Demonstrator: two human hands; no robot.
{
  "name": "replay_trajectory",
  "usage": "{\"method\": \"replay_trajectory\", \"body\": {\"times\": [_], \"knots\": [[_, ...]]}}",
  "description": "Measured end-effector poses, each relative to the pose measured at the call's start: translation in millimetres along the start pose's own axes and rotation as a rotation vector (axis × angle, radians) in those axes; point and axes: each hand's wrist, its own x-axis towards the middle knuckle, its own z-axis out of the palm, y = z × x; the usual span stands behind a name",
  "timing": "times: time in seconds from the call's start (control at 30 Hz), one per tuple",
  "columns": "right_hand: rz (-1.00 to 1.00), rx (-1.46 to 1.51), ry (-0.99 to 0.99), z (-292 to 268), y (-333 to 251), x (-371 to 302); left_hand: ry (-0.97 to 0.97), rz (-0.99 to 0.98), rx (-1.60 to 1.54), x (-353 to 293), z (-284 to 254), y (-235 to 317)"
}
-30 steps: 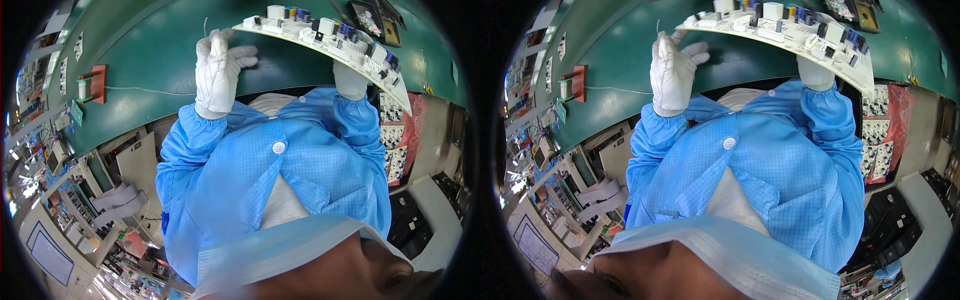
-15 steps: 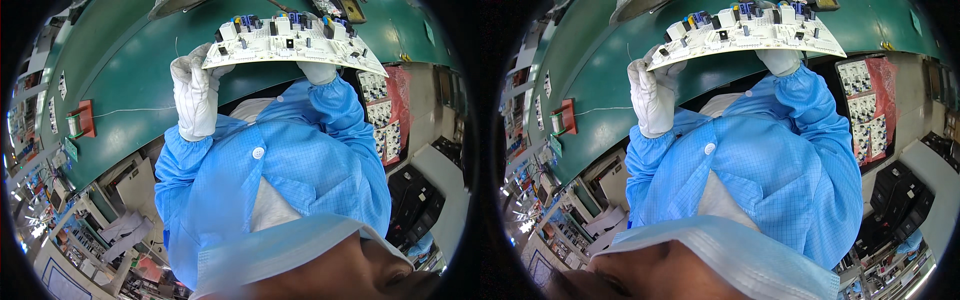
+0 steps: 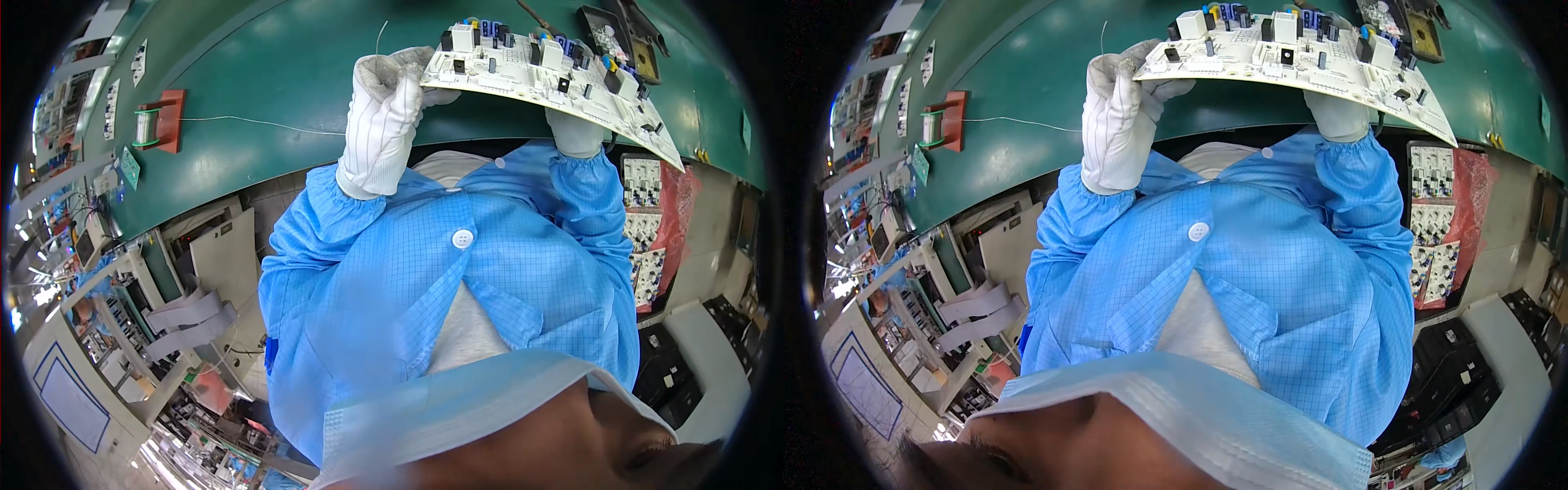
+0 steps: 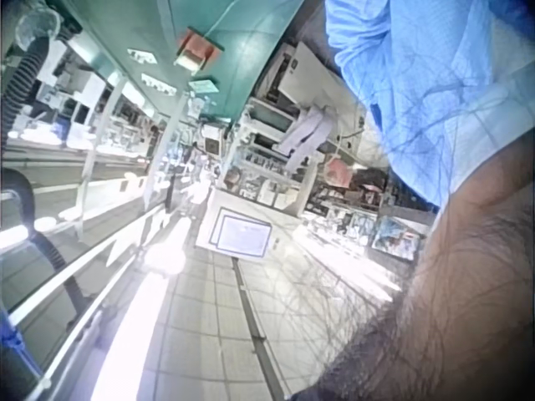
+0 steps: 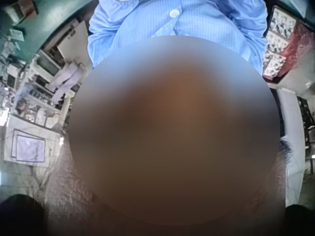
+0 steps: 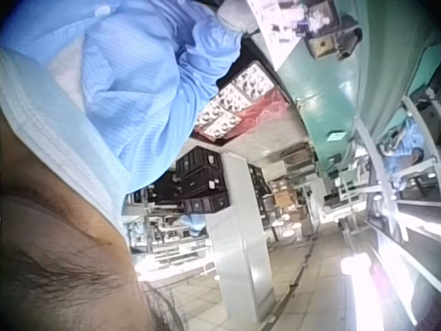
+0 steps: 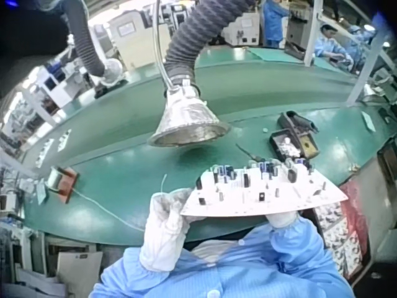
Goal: Soldering components onto a printed circuit board at a manual assembly station.
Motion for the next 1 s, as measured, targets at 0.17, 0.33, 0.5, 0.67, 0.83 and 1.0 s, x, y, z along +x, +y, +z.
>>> {"method": "replay_trajectory", "body": {"times": [0.17,0.33,0.5,0.67,0.83,1.0], "knots": [[0.112,0.167,0.045,2,-1,3,0.062,-0.319,-0.645,-2,-8,-1],[0.241,0.617,0.061,-9,-6,17,0.067,-0.479,-0.699,2,-36,-1],[0.394,1.012,0.131,-38,24,31,0.272,-0.201,-0.331,-35,-85,15],[0.732,0.625,0.461,-60,89,29,0.340,0.160,-0.006,-68,-180,64],[1.083,0.571,0.396,-58,147,48,0.361,0.153,-0.312,-51,-272,107],[1.123,0.692,0.442,-41,162,64,0.315,0.286,0.373,59,-323,80]]}}
